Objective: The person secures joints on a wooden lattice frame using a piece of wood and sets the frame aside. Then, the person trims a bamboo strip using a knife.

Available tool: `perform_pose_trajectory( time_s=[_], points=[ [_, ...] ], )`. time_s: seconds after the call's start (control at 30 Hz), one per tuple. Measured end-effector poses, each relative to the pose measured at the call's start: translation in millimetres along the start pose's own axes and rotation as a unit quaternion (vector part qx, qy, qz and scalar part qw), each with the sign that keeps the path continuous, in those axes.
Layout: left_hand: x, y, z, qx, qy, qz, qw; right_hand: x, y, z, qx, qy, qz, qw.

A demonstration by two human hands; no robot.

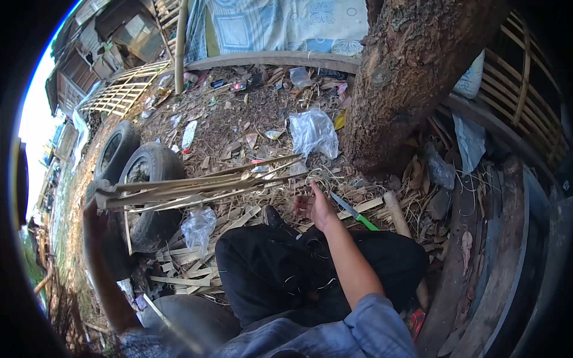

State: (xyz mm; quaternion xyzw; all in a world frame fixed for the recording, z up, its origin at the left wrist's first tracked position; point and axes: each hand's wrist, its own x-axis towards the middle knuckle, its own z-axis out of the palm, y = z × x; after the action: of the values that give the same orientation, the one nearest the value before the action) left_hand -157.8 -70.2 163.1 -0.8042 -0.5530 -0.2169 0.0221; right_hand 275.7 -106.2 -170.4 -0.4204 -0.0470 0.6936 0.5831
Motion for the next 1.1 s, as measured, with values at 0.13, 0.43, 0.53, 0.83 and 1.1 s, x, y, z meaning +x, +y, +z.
perform_pose_trajectory(
  time_s=[0.13,0.43,0.53,0.83,1.1],
  points=[
    [-40,-82,-15,-0.142,0.006,-0.083,0.986,6,20,2,0.077,0.03,0.01,0.997],
    [-128,-97,-23,0.024,0.053,-0.084,0.995,-16,24,4,0.062,-0.169,0.124,0.976],
    [-157,-93,-16,0.06,0.044,-0.11,0.991,-20,37,-2,-0.037,-0.156,0.175,0.971],
    [-197,-85,-15,0.175,-0.007,-0.141,0.974,-20,20,-9,-0.211,-0.213,0.261,0.918],
    [-204,-88,-31,0.263,-0.066,-0.148,0.951,-21,31,25,-0.126,-0.218,0.247,0.936]
  ],
)
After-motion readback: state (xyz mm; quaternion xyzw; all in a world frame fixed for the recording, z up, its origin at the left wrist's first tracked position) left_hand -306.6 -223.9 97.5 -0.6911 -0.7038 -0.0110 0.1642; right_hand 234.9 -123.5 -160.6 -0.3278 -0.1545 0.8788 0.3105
